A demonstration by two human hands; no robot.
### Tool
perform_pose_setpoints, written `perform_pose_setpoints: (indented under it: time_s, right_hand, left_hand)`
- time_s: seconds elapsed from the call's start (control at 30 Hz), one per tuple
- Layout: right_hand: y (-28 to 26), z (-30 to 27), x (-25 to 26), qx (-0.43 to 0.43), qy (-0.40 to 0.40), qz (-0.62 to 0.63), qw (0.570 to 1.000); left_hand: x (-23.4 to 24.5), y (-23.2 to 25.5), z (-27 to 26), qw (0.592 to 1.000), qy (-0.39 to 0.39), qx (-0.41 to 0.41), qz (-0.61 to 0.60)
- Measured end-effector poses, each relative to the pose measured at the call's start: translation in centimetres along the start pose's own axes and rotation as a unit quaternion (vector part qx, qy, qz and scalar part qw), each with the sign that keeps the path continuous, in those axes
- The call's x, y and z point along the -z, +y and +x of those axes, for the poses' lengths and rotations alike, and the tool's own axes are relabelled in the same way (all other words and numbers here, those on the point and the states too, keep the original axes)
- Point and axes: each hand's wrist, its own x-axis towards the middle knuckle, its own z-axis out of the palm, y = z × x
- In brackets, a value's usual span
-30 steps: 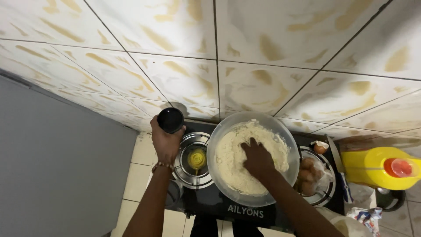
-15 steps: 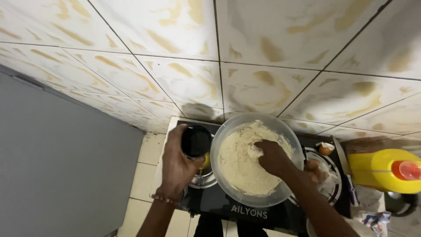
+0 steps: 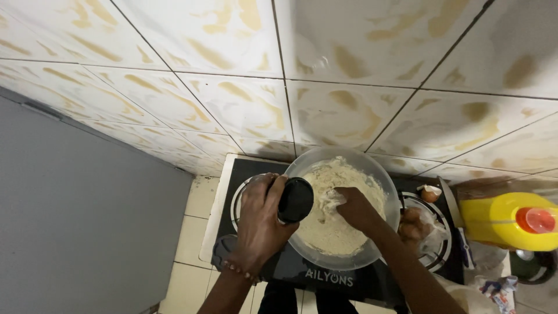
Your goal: Mixing flour, eggs, and liquid in a bowl by hand to create dough
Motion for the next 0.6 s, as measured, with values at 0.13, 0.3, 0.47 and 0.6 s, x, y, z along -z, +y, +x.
perform_pose_setpoints:
  time_s: [0.13, 0.3, 0.47, 0.6]
  right_hand:
    - [-4.2, -2.6, 1.2, -0.041, -0.025, 0.19, 0.981]
    - [-6.9, -4.2, 1.0, -0.035, -0.026, 0.296, 0.954]
    - [-9.2, -5.1, 0.4, -0.077, -0.022, 0.367, 0.927]
    - [-9.8, -5.6, 1.4, -0.078, -0.034, 0.353, 0.932]
  left_hand:
    - [-0.4, 0.4, 0.3, 1.0, -0.017, 0.007, 0.017]
    - [-1.2, 0.6, 0.6, 0.999, -0.004, -0.008, 0.047]
    - [-1.9, 0.5, 0.7, 0.999, 0.034, -0.019, 0.03]
    - [-1.5, 0.6, 1.0, 0.999, 0.016, -0.021, 0.021]
